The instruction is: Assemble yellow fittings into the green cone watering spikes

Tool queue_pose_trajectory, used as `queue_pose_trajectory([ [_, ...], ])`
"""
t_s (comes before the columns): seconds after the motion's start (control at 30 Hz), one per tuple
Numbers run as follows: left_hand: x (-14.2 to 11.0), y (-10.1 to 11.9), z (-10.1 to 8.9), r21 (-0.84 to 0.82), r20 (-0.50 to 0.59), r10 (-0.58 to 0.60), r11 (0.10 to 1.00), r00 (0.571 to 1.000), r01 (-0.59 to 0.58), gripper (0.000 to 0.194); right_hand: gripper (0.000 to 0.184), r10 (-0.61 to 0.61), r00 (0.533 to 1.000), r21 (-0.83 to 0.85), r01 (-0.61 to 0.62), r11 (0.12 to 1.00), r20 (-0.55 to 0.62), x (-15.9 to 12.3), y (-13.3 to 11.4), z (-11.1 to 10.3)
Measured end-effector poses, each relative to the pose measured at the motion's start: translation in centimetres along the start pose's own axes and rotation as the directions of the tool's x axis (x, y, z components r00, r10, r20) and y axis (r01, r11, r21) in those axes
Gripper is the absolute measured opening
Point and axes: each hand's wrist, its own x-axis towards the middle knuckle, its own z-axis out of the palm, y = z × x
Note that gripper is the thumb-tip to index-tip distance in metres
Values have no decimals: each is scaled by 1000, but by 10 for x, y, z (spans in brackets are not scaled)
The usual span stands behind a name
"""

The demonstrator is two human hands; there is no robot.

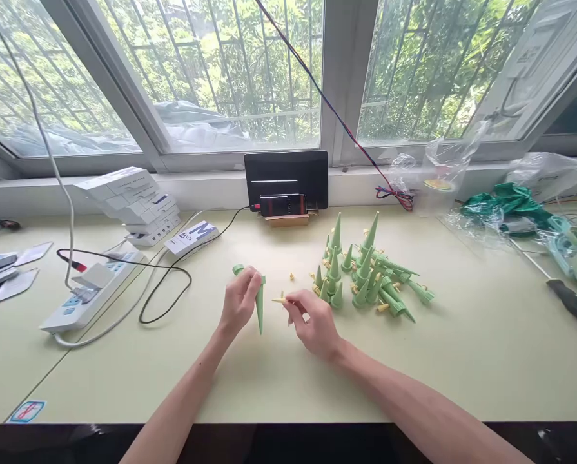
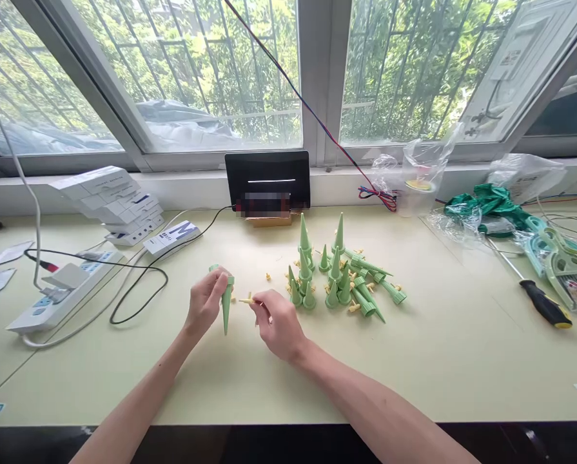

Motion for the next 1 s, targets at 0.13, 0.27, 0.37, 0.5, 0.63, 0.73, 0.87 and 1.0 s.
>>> queue_pose_trajectory([
  [0.13,0,-3,0,83,24,101,991,995,-102,37,10,-30,1000,-9,30,1000,-10,2,-3,-1],
  [0.27,1,-4,4,115,48,132,984,990,-137,38,10,-19,999,-2,19,1000,-29,4,-6,-1],
  [0.37,1,-5,5,126,54,142,981,988,-148,38,9,4,999,7,-3,1000,-36,4,-7,-2],
  [0.5,1,-5,5,146,61,166,974,984,-173,36,7,21,998,17,-20,1000,-51,4,-9,-1],
  [0.63,1,-4,5,153,59,183,970,981,-190,37,9,67,996,32,-65,997,-52,3,-13,0],
  [0.73,0,-2,5,117,53,156,980,986,-161,36,11,95,994,51,-92,994,-51,3,-13,1],
  [0.87,0,0,5,-71,58,25,997,998,-21,35,12,131,990,103,-125,987,-51,3,-11,1],
  [1.0,1,1,3,-259,125,-102,957,987,132,32,12,160,986,138,-152,979,-45,2,-10,2],
])
